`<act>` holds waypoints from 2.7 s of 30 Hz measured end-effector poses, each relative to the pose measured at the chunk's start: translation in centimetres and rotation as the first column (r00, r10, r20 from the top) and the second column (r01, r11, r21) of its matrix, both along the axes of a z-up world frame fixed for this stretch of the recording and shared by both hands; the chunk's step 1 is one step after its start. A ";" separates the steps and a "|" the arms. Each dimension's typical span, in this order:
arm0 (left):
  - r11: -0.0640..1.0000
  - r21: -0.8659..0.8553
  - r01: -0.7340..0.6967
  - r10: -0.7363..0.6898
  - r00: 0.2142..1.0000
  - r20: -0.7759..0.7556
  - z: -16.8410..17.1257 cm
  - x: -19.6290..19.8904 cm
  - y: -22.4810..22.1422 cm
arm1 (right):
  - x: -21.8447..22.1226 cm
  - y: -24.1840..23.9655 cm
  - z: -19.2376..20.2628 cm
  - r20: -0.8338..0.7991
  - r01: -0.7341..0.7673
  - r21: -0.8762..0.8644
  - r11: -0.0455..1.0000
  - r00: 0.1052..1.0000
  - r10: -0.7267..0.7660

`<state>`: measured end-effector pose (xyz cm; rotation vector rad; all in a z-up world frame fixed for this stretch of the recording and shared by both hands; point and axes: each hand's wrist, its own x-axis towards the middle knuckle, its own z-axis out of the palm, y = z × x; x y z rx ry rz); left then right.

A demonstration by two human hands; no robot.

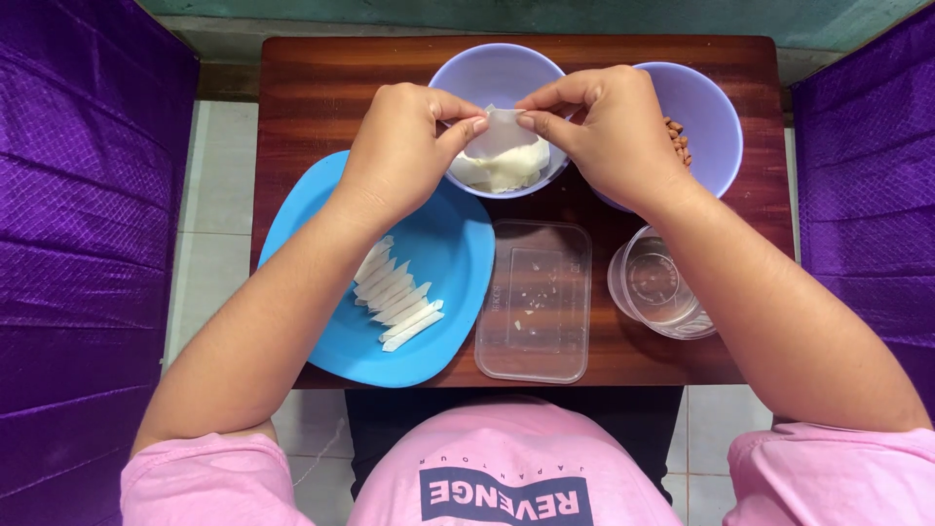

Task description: Wrapping peanuts in small square wrappers to create snack rolls.

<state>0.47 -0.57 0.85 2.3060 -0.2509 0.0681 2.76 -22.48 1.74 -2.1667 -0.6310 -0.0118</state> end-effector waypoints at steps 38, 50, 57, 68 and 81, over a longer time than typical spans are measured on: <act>0.852 0.517 0.087 -0.312 0.877 0.366 -9.6 -20.1 -4.4 | -21.4 -4.8 -9.5 0.402 0.126 -0.090 0.988 0.912 -0.080; 0.829 0.533 0.172 -0.402 0.845 0.353 -10.7 -20.8 -5.6 | -20.4 -5.0 -12.3 0.484 0.247 -0.312 0.917 0.872 -0.070; 0.880 0.428 0.203 -0.396 0.813 0.428 -10.3 -20.5 -6.9 | -20.2 -4.7 -12.3 0.474 0.249 -0.284 0.926 0.876 -0.091; 0.911 0.320 0.261 -0.389 0.803 0.452 -10.9 -19.5 -8.1 | -20.0 -5.4 -11.9 0.455 0.207 -0.253 0.945 0.888 -0.073; 0.911 0.331 0.246 -0.365 0.855 0.370 0.6 -12.1 -6.1 | -16.0 -11.0 -0.8 0.401 0.124 0.016 0.992 0.908 -0.120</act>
